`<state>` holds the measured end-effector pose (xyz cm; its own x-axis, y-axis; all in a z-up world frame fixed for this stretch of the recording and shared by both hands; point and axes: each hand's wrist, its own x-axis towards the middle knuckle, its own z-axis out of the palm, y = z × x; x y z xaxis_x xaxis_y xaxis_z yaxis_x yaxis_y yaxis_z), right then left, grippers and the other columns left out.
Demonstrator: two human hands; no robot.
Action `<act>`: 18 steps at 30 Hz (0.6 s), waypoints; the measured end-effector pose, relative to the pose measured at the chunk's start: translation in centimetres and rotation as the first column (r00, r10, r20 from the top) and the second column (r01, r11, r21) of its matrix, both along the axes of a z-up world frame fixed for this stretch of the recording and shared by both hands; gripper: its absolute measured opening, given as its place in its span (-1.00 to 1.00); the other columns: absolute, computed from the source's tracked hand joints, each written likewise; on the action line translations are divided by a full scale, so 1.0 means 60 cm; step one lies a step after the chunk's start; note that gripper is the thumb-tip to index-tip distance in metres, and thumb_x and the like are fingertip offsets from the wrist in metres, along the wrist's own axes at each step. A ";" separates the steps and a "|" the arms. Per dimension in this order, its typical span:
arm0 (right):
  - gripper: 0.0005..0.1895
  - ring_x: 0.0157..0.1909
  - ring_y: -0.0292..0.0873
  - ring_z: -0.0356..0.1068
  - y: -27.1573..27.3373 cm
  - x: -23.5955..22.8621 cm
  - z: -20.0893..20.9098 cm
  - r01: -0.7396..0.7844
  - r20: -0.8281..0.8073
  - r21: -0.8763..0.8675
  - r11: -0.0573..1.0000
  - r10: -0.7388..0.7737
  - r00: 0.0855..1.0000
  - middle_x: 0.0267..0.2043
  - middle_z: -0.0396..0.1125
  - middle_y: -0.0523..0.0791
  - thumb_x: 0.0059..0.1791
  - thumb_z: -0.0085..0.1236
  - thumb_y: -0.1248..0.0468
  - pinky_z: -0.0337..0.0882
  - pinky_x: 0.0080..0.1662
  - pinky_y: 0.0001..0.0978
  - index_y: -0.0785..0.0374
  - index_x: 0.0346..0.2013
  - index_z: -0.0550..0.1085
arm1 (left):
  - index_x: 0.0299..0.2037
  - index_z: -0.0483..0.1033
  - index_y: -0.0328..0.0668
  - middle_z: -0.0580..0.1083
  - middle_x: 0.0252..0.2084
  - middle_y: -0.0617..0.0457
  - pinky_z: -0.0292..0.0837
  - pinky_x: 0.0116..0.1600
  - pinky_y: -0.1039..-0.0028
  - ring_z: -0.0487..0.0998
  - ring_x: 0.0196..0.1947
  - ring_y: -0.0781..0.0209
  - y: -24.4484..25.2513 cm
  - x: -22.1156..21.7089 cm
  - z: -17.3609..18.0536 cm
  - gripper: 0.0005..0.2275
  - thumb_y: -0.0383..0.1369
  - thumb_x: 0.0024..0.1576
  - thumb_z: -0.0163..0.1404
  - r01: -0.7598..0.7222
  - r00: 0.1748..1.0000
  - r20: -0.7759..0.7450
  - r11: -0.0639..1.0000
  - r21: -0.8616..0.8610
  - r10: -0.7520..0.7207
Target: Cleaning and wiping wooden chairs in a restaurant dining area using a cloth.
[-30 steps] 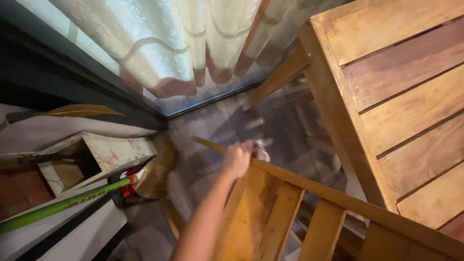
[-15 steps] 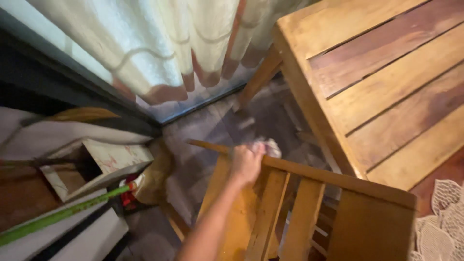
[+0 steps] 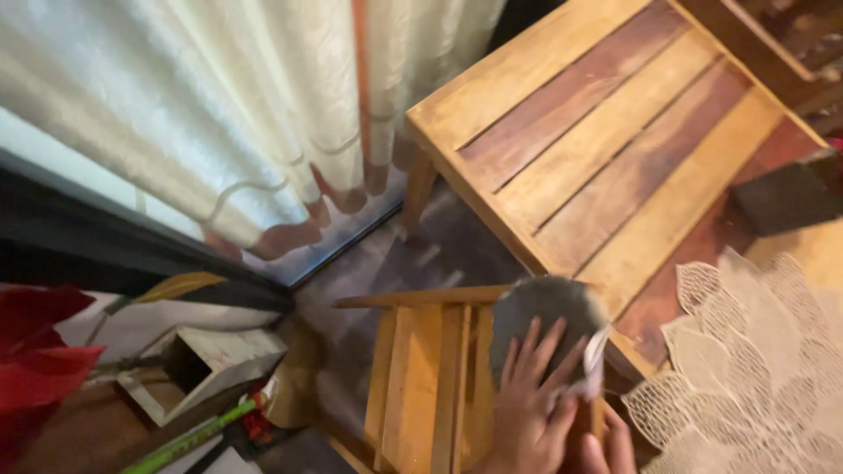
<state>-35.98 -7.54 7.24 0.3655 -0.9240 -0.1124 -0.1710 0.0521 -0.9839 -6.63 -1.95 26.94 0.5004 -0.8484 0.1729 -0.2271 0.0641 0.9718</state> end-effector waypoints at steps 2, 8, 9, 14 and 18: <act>-0.34 0.39 0.00 0.27 0.024 0.071 0.070 0.056 0.132 0.159 0.986 -0.078 0.988 0.38 0.27 0.09 0.05 -0.09 0.26 0.18 0.37 -0.21 0.37 0.45 0.15 | 0.46 0.32 -0.05 0.16 0.58 -0.18 -0.18 0.56 -0.22 0.02 0.62 -0.35 0.052 -0.028 -0.053 -0.54 -0.12 0.41 -0.30 0.088 0.995 0.049 0.996 0.004 -0.088; -0.35 0.26 -0.16 0.30 0.081 0.221 0.243 0.055 0.106 0.375 0.925 -0.101 0.989 0.23 0.32 0.02 -0.04 0.11 0.41 0.22 0.24 -0.30 0.38 0.34 0.20 | 0.43 0.37 -0.14 0.05 0.58 -0.28 -0.21 0.45 -0.34 -0.13 0.57 -0.45 0.257 -0.067 -0.313 -0.48 -0.04 0.35 -0.23 0.211 0.968 0.112 0.969 0.125 -0.225; -0.31 0.22 -0.14 0.33 0.083 0.221 0.248 0.018 0.071 0.425 0.905 -0.053 0.996 0.21 0.35 0.03 -0.09 0.16 0.40 0.26 0.21 -0.28 0.35 0.34 0.21 | 0.35 0.42 -0.05 0.08 0.59 -0.22 -0.10 0.46 -0.27 -0.09 0.59 -0.42 0.281 -0.058 -0.320 -0.54 -0.07 0.37 -0.31 0.214 0.957 0.162 0.962 0.167 -0.241; -0.31 0.05 0.06 0.41 0.115 0.218 0.266 -0.026 0.032 0.779 0.626 0.002 0.999 0.06 0.43 0.14 -0.14 0.19 0.25 0.37 0.09 -0.12 0.48 0.26 0.38 | 0.34 0.52 0.10 0.14 0.62 -0.09 -0.12 0.52 -0.13 -0.08 0.61 -0.33 0.299 -0.016 -0.216 -0.53 -0.05 0.34 -0.31 0.277 0.941 0.080 0.882 0.381 -0.330; -0.37 0.09 -0.05 0.47 0.145 0.258 0.305 -0.044 0.103 0.898 0.438 -0.112 0.988 0.05 0.50 -0.03 -0.20 0.17 0.19 0.42 0.12 -0.20 0.21 0.18 0.41 | 0.47 0.18 -0.01 0.26 0.38 -0.23 0.19 0.42 0.24 0.21 0.41 -0.14 0.262 0.004 -0.239 -0.36 0.13 0.26 -0.44 0.092 0.911 -0.366 0.767 0.635 0.193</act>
<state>-20.48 1.15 25.57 0.4182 -0.3451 -0.8403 -0.0285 0.9196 -0.3918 -6.38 13.76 12.60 0.4471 -0.6596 -0.6042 0.1908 -0.5896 0.7848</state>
